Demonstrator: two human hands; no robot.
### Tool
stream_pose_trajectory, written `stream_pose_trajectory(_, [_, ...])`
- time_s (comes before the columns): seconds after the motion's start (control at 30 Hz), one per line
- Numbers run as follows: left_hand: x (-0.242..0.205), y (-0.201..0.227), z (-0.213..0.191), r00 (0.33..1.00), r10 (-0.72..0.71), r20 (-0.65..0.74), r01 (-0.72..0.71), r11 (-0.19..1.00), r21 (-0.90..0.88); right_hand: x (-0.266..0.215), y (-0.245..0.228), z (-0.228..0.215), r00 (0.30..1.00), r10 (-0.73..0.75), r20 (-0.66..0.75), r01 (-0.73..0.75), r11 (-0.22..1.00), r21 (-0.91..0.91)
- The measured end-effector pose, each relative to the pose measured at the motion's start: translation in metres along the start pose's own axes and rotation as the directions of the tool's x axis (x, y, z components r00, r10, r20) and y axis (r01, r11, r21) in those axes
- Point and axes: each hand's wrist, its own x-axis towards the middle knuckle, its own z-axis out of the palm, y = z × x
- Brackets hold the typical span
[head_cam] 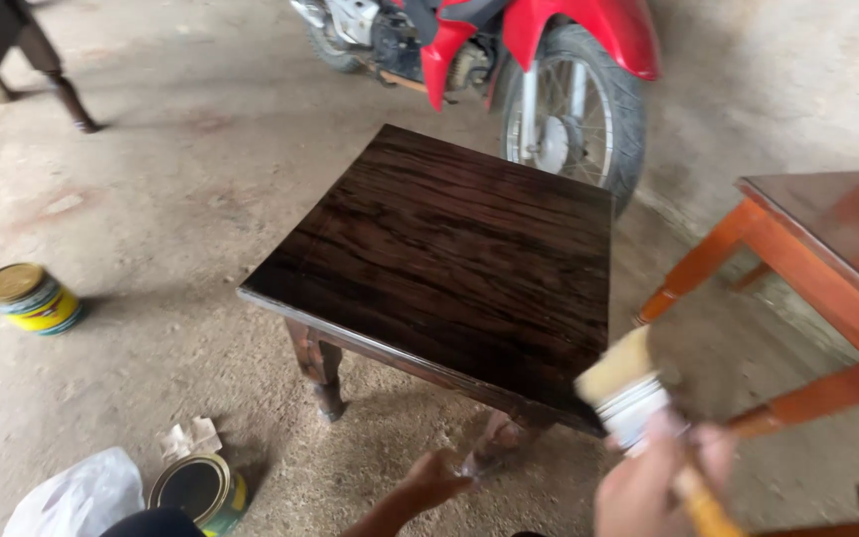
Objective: The recorder is using a brush to apply dark wood stain to a small wooden stool.
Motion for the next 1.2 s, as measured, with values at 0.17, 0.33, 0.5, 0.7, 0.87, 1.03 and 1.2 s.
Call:
stream_pose_trajectory(0.17, [-0.029, -0.06, -0.07, 0.811, -0.139, -0.568, 0.054, 0.985, -0.163, -0.076, 0.043, 0.016, 0.492, 0.788, 0.37, -0.68, 0.613, -0.402])
stream_pose_trajectory(0.33, [-0.055, -0.06, -0.13, 0.226, -0.166, -0.96, -0.103, 0.976, -0.193, -0.105, 0.116, 0.051, 0.383, -0.565, 0.731, 0.661, 0.721, 0.211])
stream_pose_trajectory(0.5, [-0.068, 0.026, -0.18, 0.172, -0.273, -0.946, -0.167, 0.939, -0.301, -0.088, 0.137, 0.054, 0.532, -0.511, 0.675, 0.638, 0.766, 0.077])
stream_pose_trajectory(0.7, [-0.039, 0.072, -0.255, 0.137, -0.31, -0.941, -0.543, 0.771, -0.333, -0.069, 0.066, 0.048, 0.586, -0.538, 0.606, 0.755, 0.634, -0.168])
stream_pose_trajectory(0.87, [0.029, 0.022, -0.362, -0.093, -0.469, -0.878, -0.679, 0.675, -0.289, -0.079, 0.091, 0.011, 0.728, -0.441, 0.525, 0.643, 0.705, -0.299])
stream_pose_trajectory(1.03, [-0.017, 0.032, -0.409, 0.292, -0.671, -0.681, -0.912, 0.018, -0.41, -0.113, 0.118, 0.025, 0.88, 0.188, 0.436, 0.033, 0.893, -0.45])
stream_pose_trajectory(1.2, [-0.156, 0.165, -0.375, 0.305, -0.245, -0.92, -0.95, -0.012, -0.311, -0.174, 0.154, 0.162, 0.799, -0.207, 0.565, 0.356, 0.919, -0.167])
